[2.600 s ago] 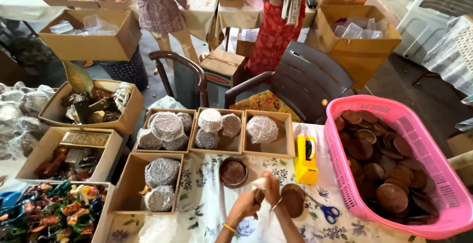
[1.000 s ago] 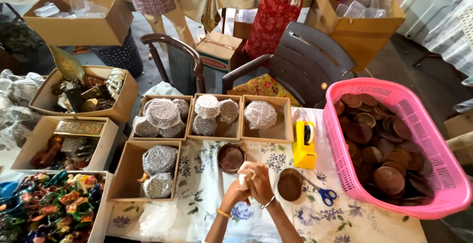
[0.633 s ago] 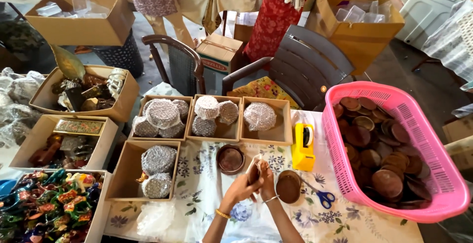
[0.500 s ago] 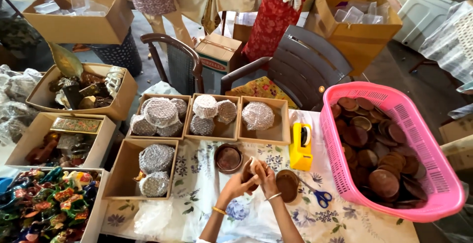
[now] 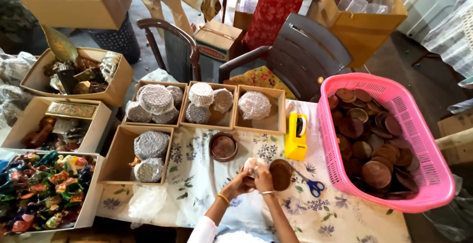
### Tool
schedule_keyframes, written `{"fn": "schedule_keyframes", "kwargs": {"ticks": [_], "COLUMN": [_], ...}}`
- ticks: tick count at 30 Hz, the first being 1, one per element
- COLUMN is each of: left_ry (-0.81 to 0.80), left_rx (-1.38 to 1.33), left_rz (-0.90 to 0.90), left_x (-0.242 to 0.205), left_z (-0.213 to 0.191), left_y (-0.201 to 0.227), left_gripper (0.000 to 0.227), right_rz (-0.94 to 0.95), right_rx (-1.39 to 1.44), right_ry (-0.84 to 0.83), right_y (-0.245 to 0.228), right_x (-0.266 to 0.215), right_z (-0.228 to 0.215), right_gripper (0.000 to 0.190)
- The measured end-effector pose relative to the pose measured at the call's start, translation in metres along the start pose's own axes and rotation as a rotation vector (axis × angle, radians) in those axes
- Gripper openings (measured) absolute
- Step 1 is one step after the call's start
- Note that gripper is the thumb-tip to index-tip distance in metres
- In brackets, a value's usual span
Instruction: The recorder uses a cloth to wipe and clean small brown clay discs at a workshop table.
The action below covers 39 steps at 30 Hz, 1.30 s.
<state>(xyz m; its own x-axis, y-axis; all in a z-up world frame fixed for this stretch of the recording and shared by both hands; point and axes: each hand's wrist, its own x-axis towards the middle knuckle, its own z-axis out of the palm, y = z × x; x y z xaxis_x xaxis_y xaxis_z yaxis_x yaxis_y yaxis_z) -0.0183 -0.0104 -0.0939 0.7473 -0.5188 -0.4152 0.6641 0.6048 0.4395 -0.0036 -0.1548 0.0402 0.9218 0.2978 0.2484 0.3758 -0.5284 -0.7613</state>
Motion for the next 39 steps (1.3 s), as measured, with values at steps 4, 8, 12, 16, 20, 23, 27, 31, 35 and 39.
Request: {"fn": "schedule_keyframes", "kwargs": {"ticks": [4,8,12,16,20,23,27,31,35,39], "left_ry": [0.164,0.289,0.365,0.380,0.479,0.622,0.652,0.566,0.530,0.534], "left_rx": [-0.223,-0.300,-0.241,-0.267,-0.240,-0.123,-0.061,-0.129,-0.070,-0.040], "left_rz": [0.133,0.169,0.197,0.343,0.383,0.274,0.219,0.352,0.297,0.239], "left_x": [-0.004,-0.031,-0.039,-0.014,-0.001,0.003,0.001,-0.006,-0.011,-0.012], "left_z": [0.008,0.023,0.030,0.005,0.002,-0.001,0.000,0.014,0.002,0.010], "left_y": [-0.005,-0.011,-0.019,-0.035,-0.041,-0.043,-0.041,-0.039,-0.040,-0.037], "left_gripper": [0.073,0.091,0.092,0.086,0.081,0.075,0.069,0.062,0.055,0.055], "right_rz": [-0.085,-0.278,-0.199,-0.190,-0.181,-0.141,-0.181,-0.187,-0.236,-0.102], "right_rx": [-0.087,-0.064,-0.034,-0.435,0.016,0.068,-0.323,-0.029,-0.022,-0.077], "right_ry": [-0.126,-0.343,-0.261,-0.288,-0.467,-0.478,-0.340,-0.464,-0.463,-0.225], "right_y": [0.023,0.059,0.097,0.101,0.114,0.132,0.101,0.088,0.080,0.093], "right_x": [-0.025,-0.037,-0.028,-0.032,-0.036,-0.022,-0.024,-0.043,-0.027,-0.029], "right_z": [0.032,0.048,0.058,0.086,0.082,0.075,0.075,0.062,0.028,0.047], "right_gripper": [0.038,0.040,0.044,0.054,0.053,0.065,0.065,0.064,0.057,0.055]}}
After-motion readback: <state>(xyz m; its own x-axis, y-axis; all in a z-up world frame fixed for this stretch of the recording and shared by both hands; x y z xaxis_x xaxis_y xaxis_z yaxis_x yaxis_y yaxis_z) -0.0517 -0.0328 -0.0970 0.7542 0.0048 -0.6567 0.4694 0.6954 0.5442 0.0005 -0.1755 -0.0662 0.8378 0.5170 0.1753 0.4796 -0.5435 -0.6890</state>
